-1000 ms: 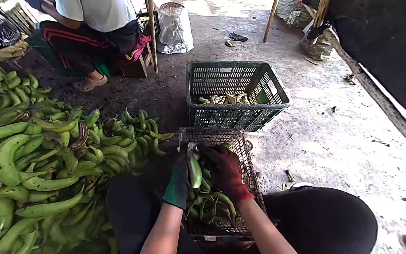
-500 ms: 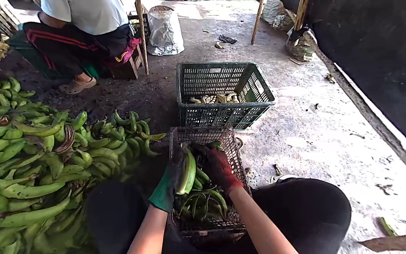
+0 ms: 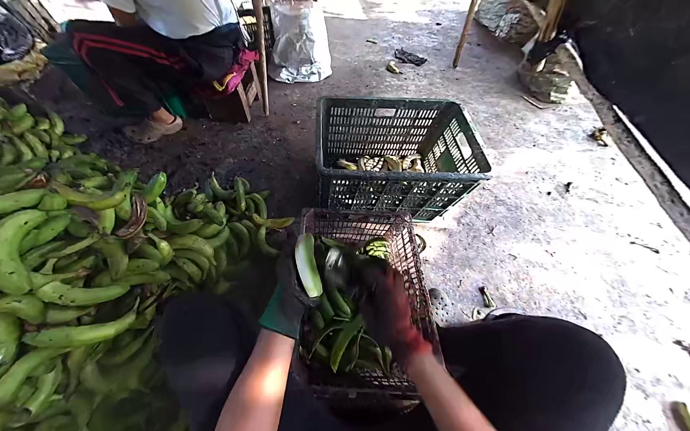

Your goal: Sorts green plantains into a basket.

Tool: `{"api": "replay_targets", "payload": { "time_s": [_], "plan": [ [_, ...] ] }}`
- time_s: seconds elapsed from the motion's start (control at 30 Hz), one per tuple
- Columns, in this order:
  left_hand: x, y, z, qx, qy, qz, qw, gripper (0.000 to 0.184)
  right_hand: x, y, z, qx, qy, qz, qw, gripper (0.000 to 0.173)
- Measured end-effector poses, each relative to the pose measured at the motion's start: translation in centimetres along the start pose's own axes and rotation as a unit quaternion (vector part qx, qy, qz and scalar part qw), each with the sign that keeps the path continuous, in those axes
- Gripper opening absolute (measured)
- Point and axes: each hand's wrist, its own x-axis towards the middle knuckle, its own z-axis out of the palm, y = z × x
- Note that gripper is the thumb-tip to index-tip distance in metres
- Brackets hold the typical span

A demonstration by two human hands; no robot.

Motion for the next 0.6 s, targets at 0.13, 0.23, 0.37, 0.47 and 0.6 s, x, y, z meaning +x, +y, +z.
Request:
{"api": "replay_targets", "payload": {
  "time_s": [0.13,0.23,0.37,0.47,0.6],
  "plan": [
    [-0.2,-0.3,1.2,-0.004,0.003,-0.065,0.998,0.053,-0.9,-1.2,1.8,-0.053,0.04,-0.076,0.995,0.035],
    [-1.0,-0.6,1.2,0.069,-0.039,-0.062,0.995,0.037,3.3,0.6,1.2,0.04,-0.11,0.116,0.986,0.042],
    [-1.6,0.8,1.8,0.033,-0.076,-0.095,0.992,0.041,4.7,4.6,0.6,0.258,-0.088,0.233,0.933,0.038],
    [-0.4,0.7,0.7,0.046,0.016,-0.042,0.998,0.038,1.6,2.6,-1.1,0.154,-0.094,0.122,0.976,0.038],
    [-0.5,1.0,0.7,0.132,0.012,-0.036,0.991,0.03,-2.2,0.4,0.1,-0.002,-0.033,-0.112,0.993,0.036]
  ]
}}
